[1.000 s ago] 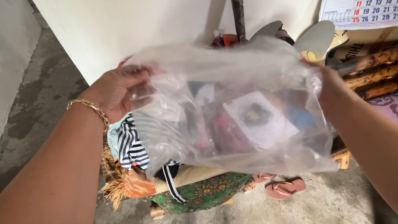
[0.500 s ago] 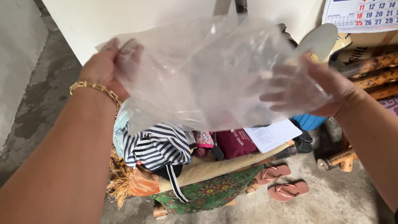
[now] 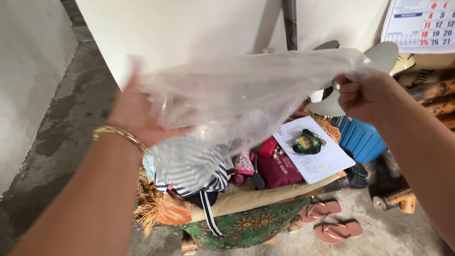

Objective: The person sorts through a cluttered wicker basket, handling various items including plastic bags, clothing, and papers. They remove a lanyard and a small packet, then open a clear plastic bag to remove a folded striped garment. The person continues to rearrange items within the basket, handling a red plastic bag and a black pouch.

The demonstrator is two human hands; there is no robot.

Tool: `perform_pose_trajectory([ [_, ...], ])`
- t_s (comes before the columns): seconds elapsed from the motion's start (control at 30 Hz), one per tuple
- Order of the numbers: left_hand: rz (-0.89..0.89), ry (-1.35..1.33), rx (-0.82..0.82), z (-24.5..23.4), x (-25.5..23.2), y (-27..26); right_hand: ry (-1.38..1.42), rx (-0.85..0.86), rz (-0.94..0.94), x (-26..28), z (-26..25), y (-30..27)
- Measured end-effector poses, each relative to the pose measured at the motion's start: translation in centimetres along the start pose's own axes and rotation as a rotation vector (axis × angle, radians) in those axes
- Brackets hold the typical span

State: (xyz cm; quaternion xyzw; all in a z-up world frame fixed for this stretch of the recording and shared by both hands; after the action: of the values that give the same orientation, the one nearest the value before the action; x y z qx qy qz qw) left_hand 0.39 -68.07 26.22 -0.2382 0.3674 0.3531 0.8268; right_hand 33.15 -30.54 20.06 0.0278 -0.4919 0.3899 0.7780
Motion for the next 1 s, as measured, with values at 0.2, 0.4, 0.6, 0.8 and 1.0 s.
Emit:
perform_pose_trajectory([
  [0.2, -0.017, 0.2, 0.205, -0.1, 0.8, 2.4, 0.006, -0.065, -0.048, 2.1, 5.7, -6.0],
  [0.4, -0.006, -0.125, -0.118, -1.3, -2.0, 2.8, -0.425, -0.355, -0.15, 3.6, 10.2, -13.0],
  [0.6, 0.021, -0.161, 0.128, 6.9, -0.6, -1.3, -1.226, -0.125, -1.289, 1.0, 25.5, -21.5],
  [0.8, 0.146, 0.118, 0.116, 8.6, -1.5, -8.3, -1.347, 0.028, -1.325, -3.3, 32.1, -23.1],
  [1.0, 1.723, 1.183, -0.019, 7.5, -12.8, -19.2, -0.817, 0.422, -0.902, -1.1, 33.6, -21.9],
])
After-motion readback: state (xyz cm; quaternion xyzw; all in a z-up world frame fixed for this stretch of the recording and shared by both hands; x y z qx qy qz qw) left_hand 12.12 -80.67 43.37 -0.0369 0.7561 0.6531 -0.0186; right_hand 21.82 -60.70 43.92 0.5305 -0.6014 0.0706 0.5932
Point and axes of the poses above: each hand's wrist, its own y-axis towards the middle knuckle, its own z-axis out of the palm, x = y × z, the point moved 10 cm from there along y, towards the middle knuckle, and after that the axes turned 14 degrees about z, right-handed, at the moved point
